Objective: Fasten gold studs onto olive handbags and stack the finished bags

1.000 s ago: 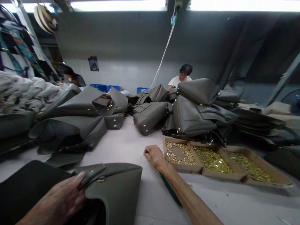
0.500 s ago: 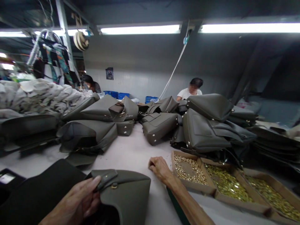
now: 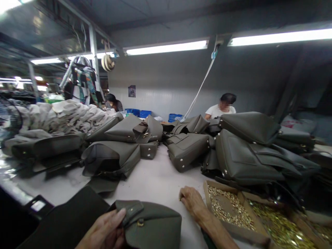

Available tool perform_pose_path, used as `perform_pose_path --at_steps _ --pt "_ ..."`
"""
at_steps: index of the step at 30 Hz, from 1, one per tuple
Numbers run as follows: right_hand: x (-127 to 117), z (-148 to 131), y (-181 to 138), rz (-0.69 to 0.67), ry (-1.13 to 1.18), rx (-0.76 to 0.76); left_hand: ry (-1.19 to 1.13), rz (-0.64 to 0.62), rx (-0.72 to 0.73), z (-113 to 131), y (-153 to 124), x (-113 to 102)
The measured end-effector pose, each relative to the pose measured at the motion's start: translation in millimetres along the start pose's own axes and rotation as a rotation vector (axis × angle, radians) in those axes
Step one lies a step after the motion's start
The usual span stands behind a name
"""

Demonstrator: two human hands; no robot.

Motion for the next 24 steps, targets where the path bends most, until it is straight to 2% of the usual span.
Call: perform_pose_path --at_steps 11,16,24 --pt "-9 7 -11 -0.085 0.160 0.048 0.102 0.085 -0.118 11 -17 -6" --pt "-10 -4 -18 -0.070 0.167 0.006 0.134 0.130 -0.093 16 -20 -3" --pt "6 -6 -10 -0.051 0.100 0.013 0.034 0.080 -0.116 15 -22 6"
Point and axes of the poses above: each hand's wrist, its own y-axis towards the middle knuckle, its own x-axis out of the palm, z = x × y, the point moved 8 cm from there along y, towards the middle knuckle, and after that the axes turned 15 degrees about x, right-handed, at the moved point
